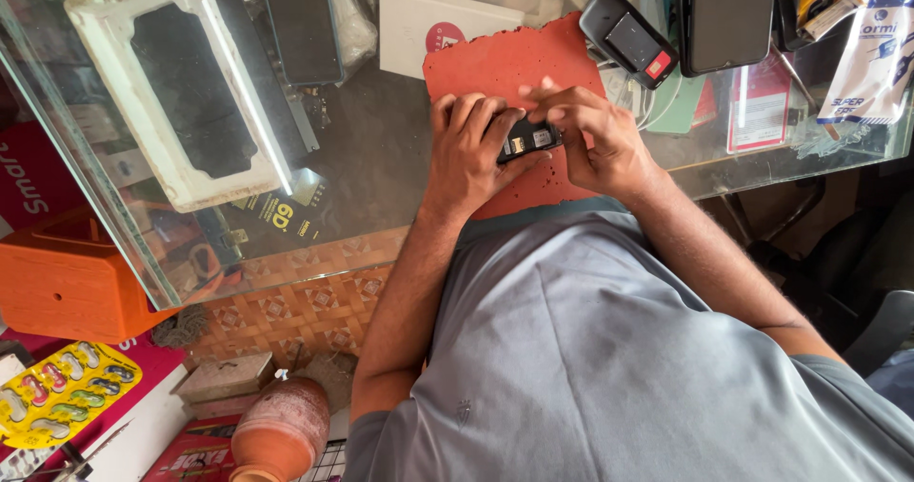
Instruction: The person disassembles a small black feature phone on a red mat using a metal prying tool and a yellow screwdriver. They remove the back cover, unscrew internal components, and pry open the casing to expose the internal circuitry.
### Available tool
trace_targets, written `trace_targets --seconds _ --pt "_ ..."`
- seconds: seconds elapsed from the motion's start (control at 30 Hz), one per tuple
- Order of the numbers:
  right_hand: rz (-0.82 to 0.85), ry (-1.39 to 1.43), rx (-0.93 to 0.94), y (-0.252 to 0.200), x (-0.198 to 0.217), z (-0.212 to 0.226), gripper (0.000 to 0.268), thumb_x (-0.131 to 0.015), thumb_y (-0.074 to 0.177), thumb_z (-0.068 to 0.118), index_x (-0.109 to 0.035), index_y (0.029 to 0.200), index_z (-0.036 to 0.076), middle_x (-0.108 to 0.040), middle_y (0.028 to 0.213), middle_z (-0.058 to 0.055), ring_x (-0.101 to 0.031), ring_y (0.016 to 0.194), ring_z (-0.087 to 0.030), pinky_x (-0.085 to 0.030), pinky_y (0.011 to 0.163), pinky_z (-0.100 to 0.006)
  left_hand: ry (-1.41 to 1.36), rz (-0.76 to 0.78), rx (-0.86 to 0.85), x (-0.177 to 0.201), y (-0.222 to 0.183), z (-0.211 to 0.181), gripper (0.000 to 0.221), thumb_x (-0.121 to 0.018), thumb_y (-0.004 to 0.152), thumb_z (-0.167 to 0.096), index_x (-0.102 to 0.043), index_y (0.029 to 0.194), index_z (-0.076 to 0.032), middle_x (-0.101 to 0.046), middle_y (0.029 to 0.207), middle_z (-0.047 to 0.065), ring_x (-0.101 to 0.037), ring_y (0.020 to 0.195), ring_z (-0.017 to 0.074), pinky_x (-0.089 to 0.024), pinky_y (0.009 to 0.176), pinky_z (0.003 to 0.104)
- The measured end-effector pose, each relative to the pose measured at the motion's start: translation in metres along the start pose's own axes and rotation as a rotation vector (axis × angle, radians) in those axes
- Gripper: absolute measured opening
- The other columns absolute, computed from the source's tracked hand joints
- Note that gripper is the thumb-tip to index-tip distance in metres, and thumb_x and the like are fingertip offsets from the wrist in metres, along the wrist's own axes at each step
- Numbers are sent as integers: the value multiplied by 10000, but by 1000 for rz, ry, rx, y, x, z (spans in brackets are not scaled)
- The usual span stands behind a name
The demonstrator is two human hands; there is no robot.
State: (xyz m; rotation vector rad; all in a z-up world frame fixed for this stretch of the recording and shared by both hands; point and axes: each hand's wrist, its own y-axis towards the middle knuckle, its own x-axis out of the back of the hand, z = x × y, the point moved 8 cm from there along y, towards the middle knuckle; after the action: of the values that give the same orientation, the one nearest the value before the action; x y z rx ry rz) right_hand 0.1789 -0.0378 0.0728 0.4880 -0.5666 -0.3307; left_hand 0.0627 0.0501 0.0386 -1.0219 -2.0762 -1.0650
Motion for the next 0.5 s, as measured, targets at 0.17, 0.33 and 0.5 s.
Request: trace_targets --seconds 0.17,0.33,0.5 --pt "-150 -221 -140 -6 10 -16 535 -808 934 -131 -460 1276 89 -653 1083 -174 -690 937 -280 -588 757 -390 -5 -3 -14 1 -1 0 548 -798 898 -556 -679 1112 -66 -595 1115 47 -569 1089 245 -379 1008 477" --pt "-78 -195 -106 -7 9 -11 512 -768 937 -162 -467 1254 105 -742 1082 -96 -705 922 -284 -560 750 -398 -7 0 -2 0 0 0 541 -805 908 -546 -684 1125 -65 -596 1106 46 -569 1083 240 -383 1009 475" --pt "-81 -165 29 7 8 9 567 -727 842 -141 -447 1274 95 -624 1082 -228 -654 917 -395 -558 758 -440 -3 -12 -4 1 1 -2 541 -798 888 -546 -681 1112 -68 -588 1099 60 -571 1095 255 -383 1020 479"
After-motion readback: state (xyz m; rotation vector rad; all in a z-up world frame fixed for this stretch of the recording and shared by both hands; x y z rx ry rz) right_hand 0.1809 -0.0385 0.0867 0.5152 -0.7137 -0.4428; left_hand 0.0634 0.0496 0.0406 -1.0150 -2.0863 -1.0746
